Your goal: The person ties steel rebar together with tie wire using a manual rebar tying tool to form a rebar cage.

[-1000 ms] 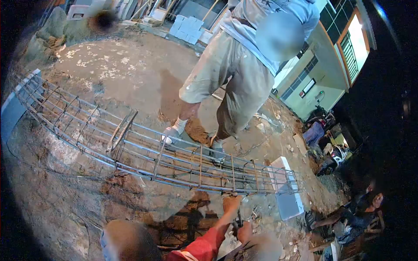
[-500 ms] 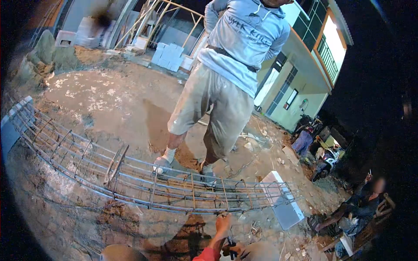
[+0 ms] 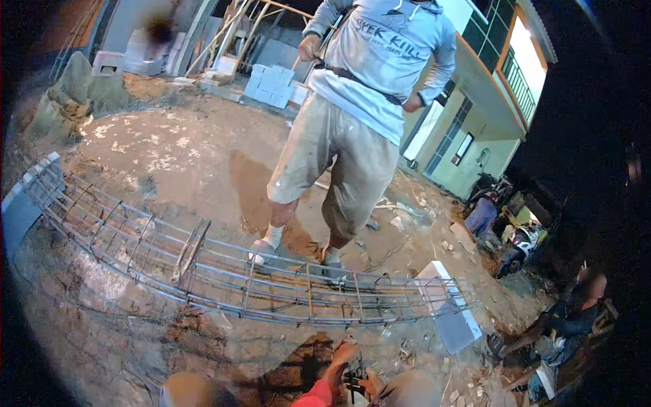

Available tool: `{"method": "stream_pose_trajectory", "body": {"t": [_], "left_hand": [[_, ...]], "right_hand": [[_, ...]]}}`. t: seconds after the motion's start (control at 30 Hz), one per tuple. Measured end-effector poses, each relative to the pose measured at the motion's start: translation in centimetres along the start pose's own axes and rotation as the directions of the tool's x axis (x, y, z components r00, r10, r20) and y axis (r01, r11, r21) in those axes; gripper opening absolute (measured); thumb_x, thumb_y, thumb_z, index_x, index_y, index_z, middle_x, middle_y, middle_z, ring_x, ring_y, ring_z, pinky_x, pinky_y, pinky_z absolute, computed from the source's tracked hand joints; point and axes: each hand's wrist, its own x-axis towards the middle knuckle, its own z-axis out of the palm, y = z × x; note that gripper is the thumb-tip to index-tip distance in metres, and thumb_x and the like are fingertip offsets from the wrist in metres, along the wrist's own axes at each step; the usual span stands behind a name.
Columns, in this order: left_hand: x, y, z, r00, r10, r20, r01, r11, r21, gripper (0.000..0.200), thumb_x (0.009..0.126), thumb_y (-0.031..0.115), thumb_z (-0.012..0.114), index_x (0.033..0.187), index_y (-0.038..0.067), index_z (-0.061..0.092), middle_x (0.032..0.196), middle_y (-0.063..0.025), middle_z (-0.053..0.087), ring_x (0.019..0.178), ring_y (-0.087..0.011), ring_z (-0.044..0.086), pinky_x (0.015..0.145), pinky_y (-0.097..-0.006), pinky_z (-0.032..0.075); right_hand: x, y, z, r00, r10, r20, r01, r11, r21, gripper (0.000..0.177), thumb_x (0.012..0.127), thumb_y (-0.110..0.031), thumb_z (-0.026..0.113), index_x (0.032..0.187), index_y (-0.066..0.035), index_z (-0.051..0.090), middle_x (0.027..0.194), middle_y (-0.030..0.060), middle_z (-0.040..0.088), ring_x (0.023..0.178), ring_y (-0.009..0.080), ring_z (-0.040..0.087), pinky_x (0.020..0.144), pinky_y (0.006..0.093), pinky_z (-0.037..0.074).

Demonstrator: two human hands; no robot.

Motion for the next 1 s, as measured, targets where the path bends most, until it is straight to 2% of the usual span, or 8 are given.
{"method": "stream_pose_trajectory", "body": {"t": [0.17,0.3,0.53,0.73,0.83,0.93,0.97,1.0], "left_hand": [[-2.6,-2.8,-0.5,0.999,-0.002,0.044,-0.001,0.998,0.068,0.040,0.081,0.041,0.057,0.091,0.003,0.069,0.085,-0.0161,0.068,0.080,-0.0317,0.066,0.073,-0.0444,0.050],[-4.4,-6.7,-0.3,1.000,-0.030,-0.005,0.030,0.966,0.256,0.036,0.082,0.036,0.054,0.092,0.004,0.069,0.088,-0.0158,0.069,0.082,-0.0320,0.066,0.073,-0.0448,0.051],[2.0,-12.9,1.0,0.999,-0.046,0.025,0.020,0.766,0.642,0.031,0.084,0.028,0.049,0.095,0.006,0.069,0.095,-0.0152,0.069,0.086,-0.0325,0.067,0.074,-0.0455,0.052],[7.2,-14.7,-1.3,0.962,0.213,0.169,-0.271,0.815,0.512,0.031,0.083,0.026,0.054,0.101,0.005,0.067,0.100,-0.0172,0.068,0.091,-0.0297,0.065,0.079,-0.0439,0.051],[7.0,-13.2,-1.4,0.904,0.339,0.261,-0.421,0.819,0.391,0.034,0.082,0.027,0.059,0.105,0.004,0.066,0.102,-0.0188,0.067,0.094,-0.0276,0.064,0.082,-0.0425,0.050],[0.7,-0.2,-3.6,0.877,0.395,0.274,-0.409,0.912,-0.006,0.031,0.082,0.026,0.062,0.100,0.002,0.068,0.095,-0.0140,0.069,0.088,-0.0272,0.064,0.076,-0.0411,0.050],[-1.0,3.4,-4.7,0.919,0.207,0.336,-0.256,0.960,0.110,0.030,0.083,0.025,0.063,0.101,0.001,0.068,0.091,-0.0108,0.069,0.083,-0.0243,0.063,0.072,-0.0386,0.050],[-1.7,5.1,-5.2,0.929,0.012,0.370,-0.107,0.966,0.237,0.030,0.083,0.024,0.063,0.102,0.001,0.068,0.086,-0.0076,0.069,0.078,-0.0213,0.062,0.068,-0.0362,0.050]], "right_hand": [[0.5,2.6,2.0,0.988,-0.136,-0.075,0.139,0.990,0.028,0.019,0.080,-0.018,0.072,0.089,-0.002,0.068,0.071,0.0060,0.066,0.056,0.0230,0.060,0.057,0.0351,0.049],[0.7,4.1,4.3,0.915,-0.317,-0.251,0.246,0.929,-0.278,0.016,0.078,-0.015,0.069,0.089,-0.004,0.068,0.076,0.0076,0.067,0.064,0.0265,0.061,0.062,0.0385,0.047],[-0.3,3.0,3.5,0.979,-0.137,-0.148,0.116,0.983,-0.139,0.030,0.085,-0.026,0.058,0.109,-0.007,0.056,0.101,0.0097,0.057,0.090,0.0270,0.051,0.081,0.0405,0.037],[-3.9,-2.6,-3.7,0.967,0.197,0.158,-0.215,0.971,0.107,0.043,0.091,-0.036,0.049,0.127,-0.011,0.046,0.122,0.0115,0.048,0.112,0.0274,0.043,0.097,0.0423,0.030],[-3.7,-14.4,-11.5,0.995,-0.096,-0.036,0.102,0.929,0.356,0.050,0.094,-0.040,0.044,0.135,-0.012,0.041,0.133,0.0124,0.044,0.123,0.0276,0.039,0.105,0.0431,0.026],[-4.2,-31.5,-15.1,0.681,-0.649,-0.338,0.713,0.485,0.506,0.056,0.097,-0.045,0.039,0.144,-0.014,0.036,0.143,0.0133,0.039,0.134,0.0278,0.035,0.113,0.0440,0.022],[-6.4,-40.4,-14.4,0.544,-0.669,-0.505,0.838,0.407,0.364,0.065,0.099,-0.053,0.031,0.150,-0.012,0.023,0.156,0.0153,0.021,0.144,0.0320,0.019,0.116,0.0463,0.014],[-7.6,-44.5,-14.3,0.569,-0.729,-0.380,0.627,0.086,0.774,0.071,0.098,-0.055,0.034,0.150,-0.008,0.023,0.154,0.0197,0.023,0.144,0.0325,0.017,0.117,0.0489,0.013]]}}
